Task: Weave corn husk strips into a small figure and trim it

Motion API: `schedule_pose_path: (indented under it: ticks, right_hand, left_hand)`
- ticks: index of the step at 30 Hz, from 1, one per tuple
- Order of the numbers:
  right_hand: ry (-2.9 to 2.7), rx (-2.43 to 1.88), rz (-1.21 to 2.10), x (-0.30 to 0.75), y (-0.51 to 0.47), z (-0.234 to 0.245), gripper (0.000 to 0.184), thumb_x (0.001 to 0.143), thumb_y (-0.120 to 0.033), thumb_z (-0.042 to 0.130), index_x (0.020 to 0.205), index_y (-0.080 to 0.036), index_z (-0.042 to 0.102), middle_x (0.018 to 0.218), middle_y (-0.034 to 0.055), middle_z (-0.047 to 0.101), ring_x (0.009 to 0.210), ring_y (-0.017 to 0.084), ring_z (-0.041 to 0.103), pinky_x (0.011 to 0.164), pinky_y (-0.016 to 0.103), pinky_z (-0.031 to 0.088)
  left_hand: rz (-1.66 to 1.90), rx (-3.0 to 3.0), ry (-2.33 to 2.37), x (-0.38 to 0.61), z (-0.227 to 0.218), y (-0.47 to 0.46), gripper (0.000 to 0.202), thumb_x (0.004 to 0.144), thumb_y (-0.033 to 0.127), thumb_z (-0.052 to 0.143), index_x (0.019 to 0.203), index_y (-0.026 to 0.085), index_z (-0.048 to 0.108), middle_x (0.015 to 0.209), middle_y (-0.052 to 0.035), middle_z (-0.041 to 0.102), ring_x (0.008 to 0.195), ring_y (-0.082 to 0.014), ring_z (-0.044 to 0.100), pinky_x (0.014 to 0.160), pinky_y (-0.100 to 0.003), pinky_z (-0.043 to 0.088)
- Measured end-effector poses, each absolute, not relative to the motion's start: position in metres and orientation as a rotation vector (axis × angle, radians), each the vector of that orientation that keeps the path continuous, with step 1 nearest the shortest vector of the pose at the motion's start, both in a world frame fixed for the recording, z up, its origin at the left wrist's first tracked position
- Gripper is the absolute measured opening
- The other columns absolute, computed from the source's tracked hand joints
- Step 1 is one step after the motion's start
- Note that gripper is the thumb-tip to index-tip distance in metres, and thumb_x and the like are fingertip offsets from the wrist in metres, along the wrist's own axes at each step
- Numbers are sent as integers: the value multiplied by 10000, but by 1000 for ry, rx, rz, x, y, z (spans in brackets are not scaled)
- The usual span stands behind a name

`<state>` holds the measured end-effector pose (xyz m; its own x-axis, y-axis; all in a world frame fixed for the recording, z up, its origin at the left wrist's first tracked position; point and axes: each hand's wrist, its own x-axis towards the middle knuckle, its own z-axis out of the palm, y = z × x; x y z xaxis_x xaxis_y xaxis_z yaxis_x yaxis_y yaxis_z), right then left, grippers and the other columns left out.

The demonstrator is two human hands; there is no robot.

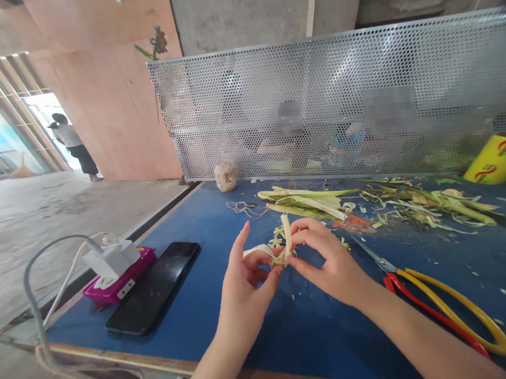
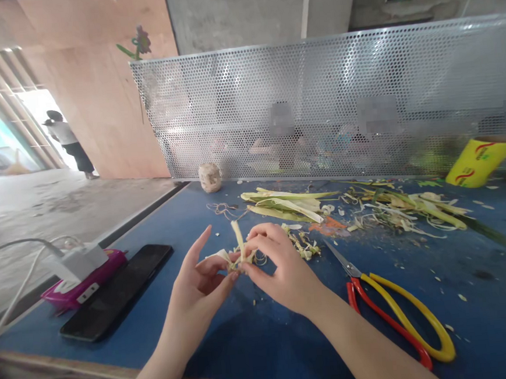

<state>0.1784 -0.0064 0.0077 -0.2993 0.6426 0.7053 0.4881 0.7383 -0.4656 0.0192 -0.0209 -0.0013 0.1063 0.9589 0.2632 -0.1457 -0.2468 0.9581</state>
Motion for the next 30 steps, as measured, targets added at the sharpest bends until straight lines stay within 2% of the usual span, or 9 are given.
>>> schedule_pose_path:
  ticks: [3,6,9,14,17,20,24,30]
  right_hand:
    - [-1929,-909,224,180,-5,8,134,771,-188,572,889,-232,530,966,42,565,939,193,513,813,342,421]
    - [-1956,-942,294,180,-5,9,163,776,-216,583,927,-242,528,843,16,581,835,181,516,759,327,423]
    - [-1966,-975,302,181,-5,10,146,774,-229,588,913,-239,542,765,3,555,780,174,502,750,331,410]
    - [-2011,-1120,321,180,-7,13,80,758,-293,604,808,-234,585,724,4,541,756,183,497,766,372,382]
    - [-2066,-1199,368,180,-8,15,117,790,-336,566,739,-240,610,738,12,574,816,199,504,825,419,342]
    - [-2099,-1210,391,181,-8,16,184,839,-343,499,757,-258,640,804,23,611,900,211,498,862,449,312]
    - [-2149,-1163,356,184,-6,15,105,814,-309,547,809,-272,645,867,17,647,948,230,489,872,472,304]
    - [-2108,-1128,425,187,-4,14,97,815,-257,536,824,-245,632,851,23,629,895,203,528,824,411,373]
  left_hand:
    - [1324,1406,878,20,-1,-24,768,715,160,607,1355,219,187,750,21,570,724,-109,556,623,-211,445]
    - [1278,1459,919,20,1,-27,761,733,169,588,1365,223,168,749,26,555,659,-87,524,614,-208,432]
    - [1267,1491,932,21,0,-28,720,749,186,573,1358,230,191,761,24,542,667,-87,517,638,-220,437]
    - [1269,1580,947,20,-4,-25,775,721,220,615,1359,258,175,759,22,556,622,-93,506,562,-216,415]
    - [1289,1637,1012,20,-5,-24,732,746,197,574,1361,256,181,768,17,570,618,-94,506,579,-228,418]
    - [1307,1663,1036,19,-5,-25,714,751,177,549,1360,254,184,786,13,587,615,-94,506,595,-237,424]
    - [1323,1605,1056,19,-4,-26,713,752,182,548,1361,251,182,796,9,595,636,-101,514,612,-243,424]
    - [1342,1529,1026,20,-2,-26,712,746,184,566,1351,240,195,793,11,591,651,-103,518,619,-244,424]
